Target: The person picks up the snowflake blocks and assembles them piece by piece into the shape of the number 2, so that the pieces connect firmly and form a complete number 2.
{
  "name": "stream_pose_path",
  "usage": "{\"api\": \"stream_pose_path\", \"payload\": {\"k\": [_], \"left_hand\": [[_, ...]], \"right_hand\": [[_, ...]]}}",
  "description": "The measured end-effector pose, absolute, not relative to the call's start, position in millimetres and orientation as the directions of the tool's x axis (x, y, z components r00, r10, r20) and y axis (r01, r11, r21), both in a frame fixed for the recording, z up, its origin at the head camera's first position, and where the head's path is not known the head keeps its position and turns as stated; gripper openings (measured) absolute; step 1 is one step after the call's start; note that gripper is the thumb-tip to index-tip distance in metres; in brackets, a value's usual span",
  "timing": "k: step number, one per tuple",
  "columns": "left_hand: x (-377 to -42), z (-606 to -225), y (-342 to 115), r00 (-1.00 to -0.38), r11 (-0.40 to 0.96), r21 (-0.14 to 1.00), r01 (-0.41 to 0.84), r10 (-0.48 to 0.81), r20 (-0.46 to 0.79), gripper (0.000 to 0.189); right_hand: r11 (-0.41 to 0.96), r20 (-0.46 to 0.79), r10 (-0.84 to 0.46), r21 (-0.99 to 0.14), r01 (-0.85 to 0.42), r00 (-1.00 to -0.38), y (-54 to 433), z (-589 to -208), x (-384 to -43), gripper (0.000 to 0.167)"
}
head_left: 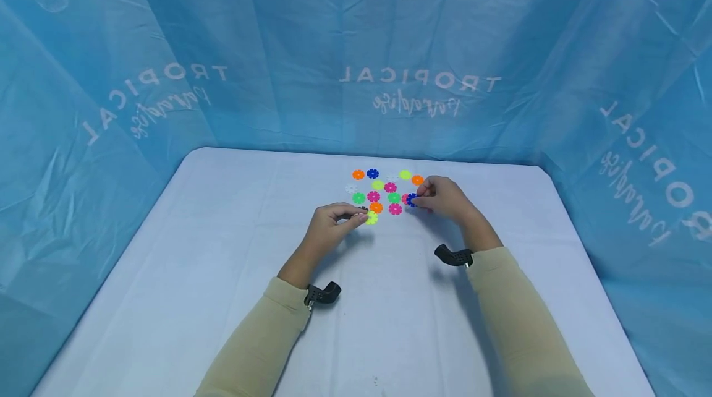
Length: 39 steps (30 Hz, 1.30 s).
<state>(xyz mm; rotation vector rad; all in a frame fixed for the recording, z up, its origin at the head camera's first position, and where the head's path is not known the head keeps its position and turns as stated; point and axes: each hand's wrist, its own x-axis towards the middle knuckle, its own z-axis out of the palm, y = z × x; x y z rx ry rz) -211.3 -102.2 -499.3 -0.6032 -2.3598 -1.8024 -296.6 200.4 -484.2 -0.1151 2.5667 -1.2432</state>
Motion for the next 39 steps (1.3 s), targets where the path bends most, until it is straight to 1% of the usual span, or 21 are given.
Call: {"api": "stream_pose_path", "payload": {"k": [3,6,8,14,18,20,22,26,31,34,39], "left_hand": [[-213.1,-502.6,-104.3,-0.908,0.210,0.898,0.386,0.258,0.331,0.019],[-220.8,-515.6,-106.9,-0.899,0.208,0.891,0.404,0.270,0.345,0.024],[-220.6,-515.5,-106.6,-0.898,0.209,0.889,0.408,0.265,0.350,0.024],[-220.3,-513.7,-105.9,-0.901,0.215,0.884,0.416,0.233,0.367,0.017],[-219.7,-512.5,-105.0,-0.911,0.206,0.894,0.398,0.208,0.357,0.012],[-218.3,-511.2,-104.1,-0.918,0.213,0.898,0.384,0.195,0.346,0.011],[-216.7,-509.6,-103.2,-0.925,0.219,0.903,0.369,0.186,0.332,0.012],[-215.1,-507.8,-102.5,-0.931,0.210,0.912,0.353,0.178,0.320,0.013],[-217.0,-509.8,-104.8,-0.935,0.189,0.923,0.334,0.193,0.298,0.015],[-217.9,-511.0,-107.2,-0.932,0.174,0.927,0.331,0.214,0.292,0.018],[-217.9,-509.9,-110.2,-0.925,0.150,0.932,0.331,0.245,0.290,0.023]], "right_hand": [[0.488,-0.187,-0.198,-0.870,0.069,-0.962,194.8,-485.7,-285.2,0.029],[0.336,-0.156,-0.210,-0.938,0.078,-0.965,186.3,-487.6,-271.5,0.031],[0.231,-0.135,-0.232,-0.970,0.080,-0.963,179.4,-488.3,-260.9,0.030],[-0.030,-0.115,-0.272,-0.991,0.128,-0.955,158.3,-485.7,-234.2,0.025],[-0.114,-0.107,-0.243,-0.984,0.138,-0.964,147.7,-486.5,-224.6,0.024],[-0.112,-0.079,-0.233,-0.988,0.108,-0.969,144.3,-488.7,-221.7,0.025],[-0.094,-0.027,-0.228,-0.994,0.049,-0.973,141.7,-490.5,-219.2,0.024],[-0.015,0.088,-0.217,-0.996,-0.087,-0.972,137.7,-492.8,-215.5,0.021],[0.087,0.169,-0.207,-0.978,-0.190,-0.964,132.7,-491.7,-211.4,0.015],[0.161,0.253,-0.220,-0.943,-0.291,-0.942,130.8,-489.5,-208.9,0.011],[0.273,0.413,-0.261,-0.836,-0.477,-0.873,128.2,-485.0,-204.9,0.011]]}}
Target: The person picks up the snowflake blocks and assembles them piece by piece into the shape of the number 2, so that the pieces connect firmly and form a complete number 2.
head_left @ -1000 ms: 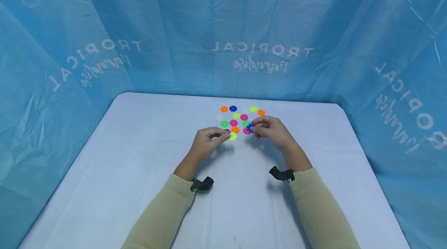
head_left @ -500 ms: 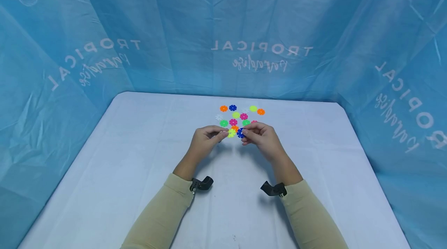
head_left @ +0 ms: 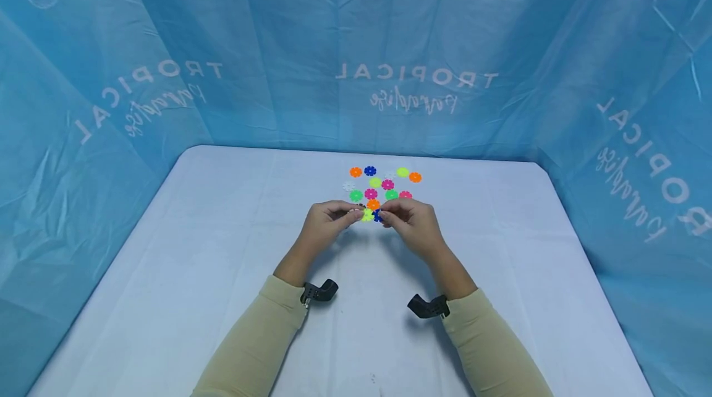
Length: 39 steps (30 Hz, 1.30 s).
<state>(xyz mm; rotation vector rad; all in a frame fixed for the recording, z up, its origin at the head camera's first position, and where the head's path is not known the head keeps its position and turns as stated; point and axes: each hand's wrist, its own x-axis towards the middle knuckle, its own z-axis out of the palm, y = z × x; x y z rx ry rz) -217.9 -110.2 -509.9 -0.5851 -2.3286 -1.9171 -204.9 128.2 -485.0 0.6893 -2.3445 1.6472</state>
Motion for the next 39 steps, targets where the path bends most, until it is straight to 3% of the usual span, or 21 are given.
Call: {"api": "stream_pose_path", "payload": {"k": [10,16,27,39], "left_hand": [[-218.2,-508.7,-109.4,-0.932,0.177,0.933,0.315,0.243,0.268,0.021],[-219.6,-508.8,-109.2,-0.936,0.166,0.943,0.290,0.253,0.244,0.022],[-224.8,-499.6,-118.4,-0.889,0.255,0.925,0.283,0.432,0.153,0.018],[-221.7,-492.9,-116.0,-0.866,0.306,0.905,0.296,0.486,0.119,0.020]], "right_hand": [[0.367,0.511,-0.249,-0.736,-0.569,-0.822,121.4,-492.7,-201.9,0.008],[0.354,0.551,-0.246,-0.715,-0.603,-0.797,120.6,-495.0,-202.7,0.008],[0.198,0.361,-0.298,-0.882,-0.427,-0.884,126.3,-494.3,-204.3,0.007],[0.220,0.326,-0.360,-0.881,-0.419,-0.874,121.9,-494.8,-203.2,0.008]]}}
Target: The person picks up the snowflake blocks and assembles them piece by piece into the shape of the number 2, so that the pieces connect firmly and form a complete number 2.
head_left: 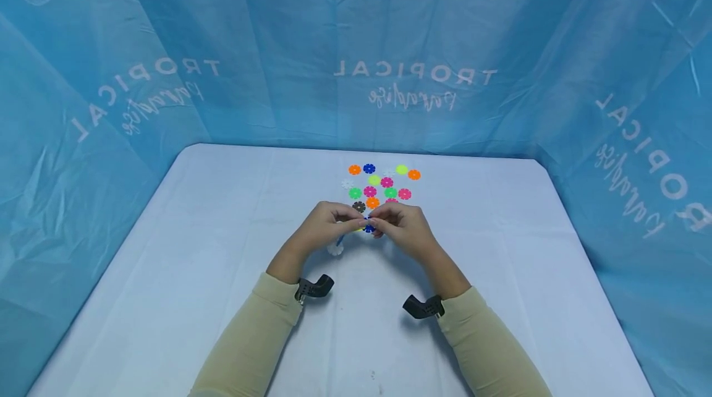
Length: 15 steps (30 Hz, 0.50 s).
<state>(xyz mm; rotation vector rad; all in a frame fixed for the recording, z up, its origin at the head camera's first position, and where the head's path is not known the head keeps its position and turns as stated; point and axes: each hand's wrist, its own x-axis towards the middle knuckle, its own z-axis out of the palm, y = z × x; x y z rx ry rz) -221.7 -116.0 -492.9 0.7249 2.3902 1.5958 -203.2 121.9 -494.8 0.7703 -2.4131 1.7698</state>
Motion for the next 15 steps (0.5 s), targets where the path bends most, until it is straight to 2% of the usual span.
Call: {"api": "stream_pose_path", "payload": {"k": [3,8,11,15], "left_hand": [[-222.8,-493.8,-117.1,-0.876,0.331,0.895,0.300,0.466,0.121,0.021],[-224.8,-494.7,-119.1,-0.908,0.361,0.889,0.281,0.399,0.124,0.021],[-224.8,-494.5,-119.5,-0.919,0.356,0.896,0.266,0.374,0.124,0.021],[-223.2,-493.5,-119.6,-0.925,0.344,0.905,0.250,0.360,0.119,0.022]], "right_hand": [[0.263,0.275,-0.320,-0.893,-0.364,-0.907,126.0,-492.9,-205.6,0.010],[0.409,0.130,-0.113,-0.897,-0.165,-0.985,149.2,-488.0,-220.8,0.012],[0.536,0.051,-0.032,-0.842,-0.060,-0.998,166.2,-485.9,-236.3,0.013],[0.648,-0.031,-0.012,-0.761,0.016,-0.999,181.1,-485.2,-259.2,0.016]]}}
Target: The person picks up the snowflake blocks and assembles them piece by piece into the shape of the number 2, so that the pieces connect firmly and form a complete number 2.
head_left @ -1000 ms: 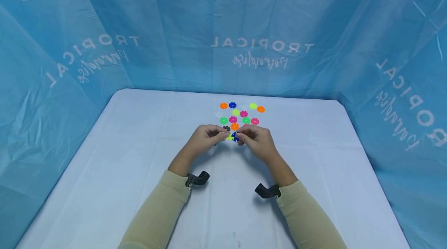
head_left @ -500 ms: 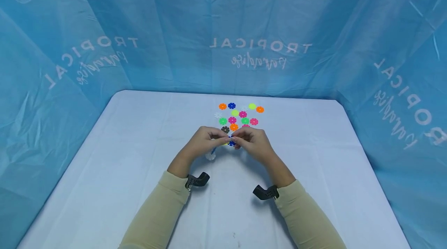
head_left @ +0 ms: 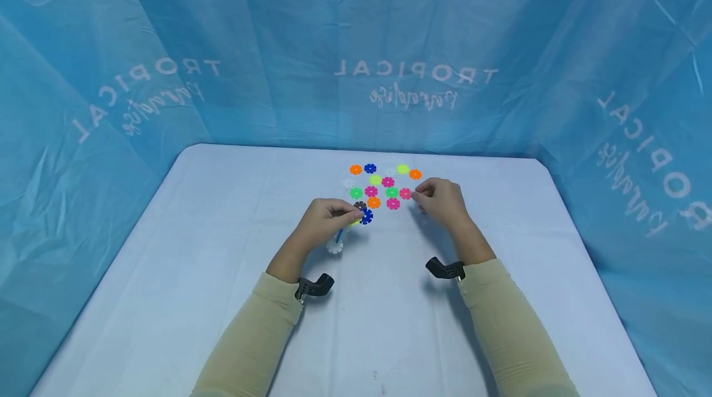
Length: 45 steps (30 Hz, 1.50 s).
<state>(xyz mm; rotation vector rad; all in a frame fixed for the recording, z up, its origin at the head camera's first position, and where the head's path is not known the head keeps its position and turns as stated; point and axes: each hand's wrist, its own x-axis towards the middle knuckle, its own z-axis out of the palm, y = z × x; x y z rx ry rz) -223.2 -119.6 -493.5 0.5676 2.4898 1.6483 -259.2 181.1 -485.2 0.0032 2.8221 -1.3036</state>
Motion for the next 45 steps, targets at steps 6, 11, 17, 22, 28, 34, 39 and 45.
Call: {"api": "stream_pose_path", "payload": {"k": [6,11,17,22,28,34,39,45], "left_hand": [[-221.1,-492.5,-120.3,-0.927,0.332,0.913,0.236,0.359,0.109,0.023],[-221.5,-493.2,-120.8,-0.924,0.327,0.913,0.245,0.363,0.118,0.023],[-222.1,-492.5,-120.6,-0.916,0.319,0.909,0.268,0.375,0.138,0.022],[-221.2,-492.8,-119.5,-0.913,0.301,0.916,0.265,0.385,0.138,0.020],[-219.9,-494.3,-118.4,-0.905,0.300,0.913,0.277,0.400,0.144,0.020],[-219.8,-495.3,-116.5,-0.905,0.305,0.910,0.280,0.400,0.144,0.023],[-220.8,-497.2,-115.6,-0.910,0.302,0.914,0.273,0.389,0.143,0.024],[-219.9,-495.3,-114.5,-0.926,0.288,0.924,0.250,0.350,0.142,0.022]], "right_hand": [[0.721,-0.203,0.016,-0.676,0.151,-0.979,180.5,-487.2,-291.4,0.029],[0.762,-0.244,0.022,-0.624,0.174,-0.970,170.8,-489.2,-307.4,0.033],[0.807,-0.206,0.029,-0.572,0.145,-0.978,162.4,-489.6,-310.7,0.028],[0.806,-0.243,0.016,-0.570,0.156,-0.970,159.6,-487.3,-310.3,0.024],[0.787,-0.275,0.010,-0.591,0.177,-0.961,160.7,-490.0,-306.8,0.026],[0.719,-0.238,0.003,-0.674,0.167,-0.971,165.0,-494.8,-297.7,0.022],[0.588,-0.198,-0.036,-0.796,0.140,-0.980,169.2,-493.6,-281.1,0.021],[0.348,-0.151,-0.133,-0.932,0.097,-0.979,162.2,-481.3,-251.5,0.028]]}}
